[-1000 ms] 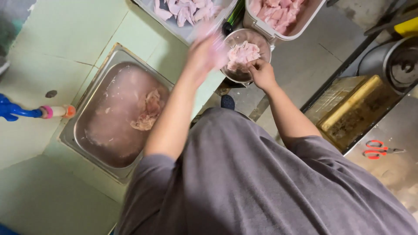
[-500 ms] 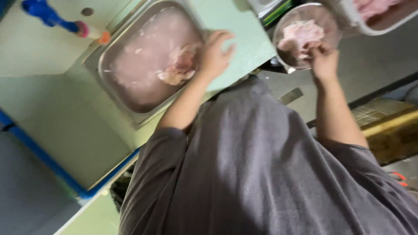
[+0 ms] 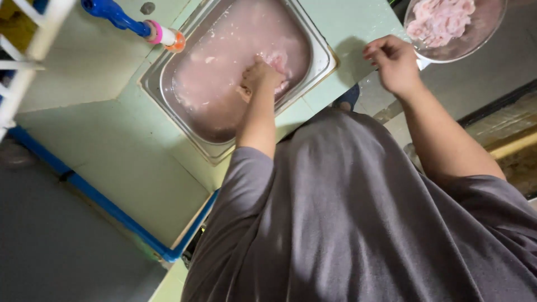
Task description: The person washes pieces of raw meat by hand in a sink filled with water. They repeatedly submerge, squeeze, and rinse the meat, then transfer the cleaned pieces into a metal bowl placed on the counter to the right.
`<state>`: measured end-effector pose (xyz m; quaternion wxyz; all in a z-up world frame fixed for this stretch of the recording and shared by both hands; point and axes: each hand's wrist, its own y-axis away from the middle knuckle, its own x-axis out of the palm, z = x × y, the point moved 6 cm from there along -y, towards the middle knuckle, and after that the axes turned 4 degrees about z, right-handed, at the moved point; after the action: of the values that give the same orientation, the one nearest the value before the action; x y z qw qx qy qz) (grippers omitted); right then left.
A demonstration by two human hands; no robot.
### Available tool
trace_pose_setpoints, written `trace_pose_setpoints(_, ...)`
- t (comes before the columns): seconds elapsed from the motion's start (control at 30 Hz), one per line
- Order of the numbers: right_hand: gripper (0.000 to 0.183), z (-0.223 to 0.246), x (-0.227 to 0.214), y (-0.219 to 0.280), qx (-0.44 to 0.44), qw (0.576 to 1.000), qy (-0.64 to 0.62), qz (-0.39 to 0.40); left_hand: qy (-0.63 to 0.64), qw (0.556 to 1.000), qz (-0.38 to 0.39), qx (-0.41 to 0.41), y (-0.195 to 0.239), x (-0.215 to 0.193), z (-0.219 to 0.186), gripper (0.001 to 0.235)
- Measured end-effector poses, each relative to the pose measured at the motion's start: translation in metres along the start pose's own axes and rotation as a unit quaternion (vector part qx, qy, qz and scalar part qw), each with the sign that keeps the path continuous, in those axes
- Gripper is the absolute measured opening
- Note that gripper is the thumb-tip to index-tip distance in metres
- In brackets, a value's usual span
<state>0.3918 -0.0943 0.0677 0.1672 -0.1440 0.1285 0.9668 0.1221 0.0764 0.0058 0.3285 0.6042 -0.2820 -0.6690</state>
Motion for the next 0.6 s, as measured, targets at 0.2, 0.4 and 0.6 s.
trace_pose_setpoints(0.2, 0.007, 0.022, 0.053, 0.005, 0.012, 0.998, 0.021, 0.058, -0.013, 0.995, -0.07, 0.075, -0.003, 0.001, 0.018, 0.077)
trace_pose_setpoints(0.4, 0.013, 0.021, 0.11, -0.007, 0.029, 0.99, -0.03, 0.134, 0.33, 0.913, -0.17, 0.17, -0.017, 0.014, 0.074, 0.074)
trace_pose_setpoints(0.6, 0.101, 0.061, 0.199, -0.014, -0.043, 0.972, 0.037, 0.227, 0.667, 0.685, -0.258, 0.14, -0.032, 0.05, 0.116, 0.084)
